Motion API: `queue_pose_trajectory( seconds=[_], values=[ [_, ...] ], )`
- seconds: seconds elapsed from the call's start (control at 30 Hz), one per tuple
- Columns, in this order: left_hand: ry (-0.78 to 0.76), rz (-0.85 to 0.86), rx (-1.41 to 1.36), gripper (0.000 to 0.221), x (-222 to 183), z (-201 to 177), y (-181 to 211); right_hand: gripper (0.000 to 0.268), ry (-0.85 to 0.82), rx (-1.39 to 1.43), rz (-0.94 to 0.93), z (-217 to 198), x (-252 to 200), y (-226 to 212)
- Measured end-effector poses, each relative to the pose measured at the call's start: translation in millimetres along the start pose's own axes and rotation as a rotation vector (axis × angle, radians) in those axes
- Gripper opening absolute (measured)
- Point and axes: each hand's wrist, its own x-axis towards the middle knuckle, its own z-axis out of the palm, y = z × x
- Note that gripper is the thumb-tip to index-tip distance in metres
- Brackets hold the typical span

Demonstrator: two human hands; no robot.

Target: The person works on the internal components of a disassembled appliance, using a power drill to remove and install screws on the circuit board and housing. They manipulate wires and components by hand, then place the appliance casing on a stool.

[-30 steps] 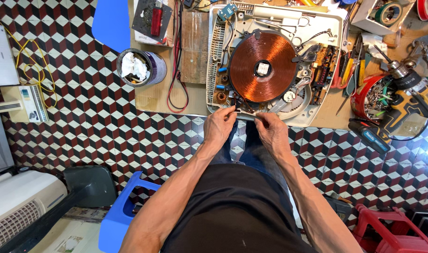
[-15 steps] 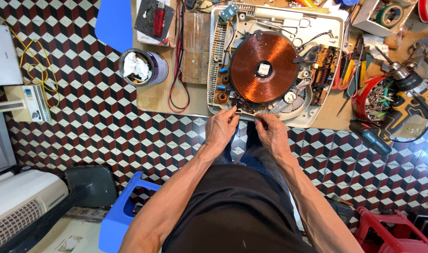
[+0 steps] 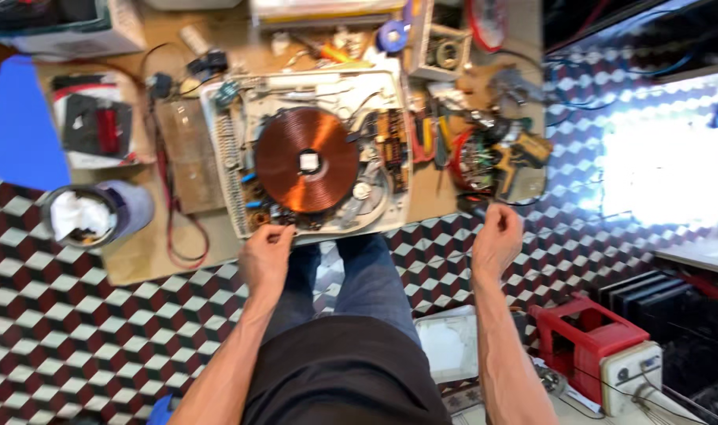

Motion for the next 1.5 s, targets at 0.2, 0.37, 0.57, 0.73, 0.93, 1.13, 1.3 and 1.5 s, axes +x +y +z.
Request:
queue_pose_trajectory(
  seconds=[0.2, 0.37, 0.57, 0.73, 0.93, 1.13, 1.3, 1.5],
  values=[
    [0.015, -0.038, -0.096, 0.023, -6, 7, 4, 0.067, 0.0, -0.225, -0.129, 21, 110, 108],
    [0.127, -0.038, -0.099, 0.023, -4, 30, -10, 0.04, -0.299, -0.269, -0.05, 56, 168, 147],
    [0.03, -0.113, -0.137, 0.021, -7, 20, -7, 0.046, -0.474, 0.039, 0.095, 55, 176, 130],
    [-0.017, -0.072, -0.304, 0.032, -10, 19, -5, 0.032, -0.54, 0.285, 0.225, 42, 163, 103],
    [-0.027, -0.262, -0.449, 0.032, 0, 25, -3, 0.028, -0.54, 0.552, 0.392, 23, 147, 82],
    [-0.038, -0.383, -0.391, 0.026, 15, 26, -1, 0.031, -0.497, 0.669, 0.387, -4, 132, 67],
    [-0.059, -0.475, -0.379, 0.023, 22, 24, 3, 0.032, -0.491, 0.808, 0.349, -46, 106, 26],
    [-0.031, -0.394, -0.077, 0.022, 20, 21, 14, 0.04, -0.538, 1.04, 0.353, -142, 47, -74]
  ],
)
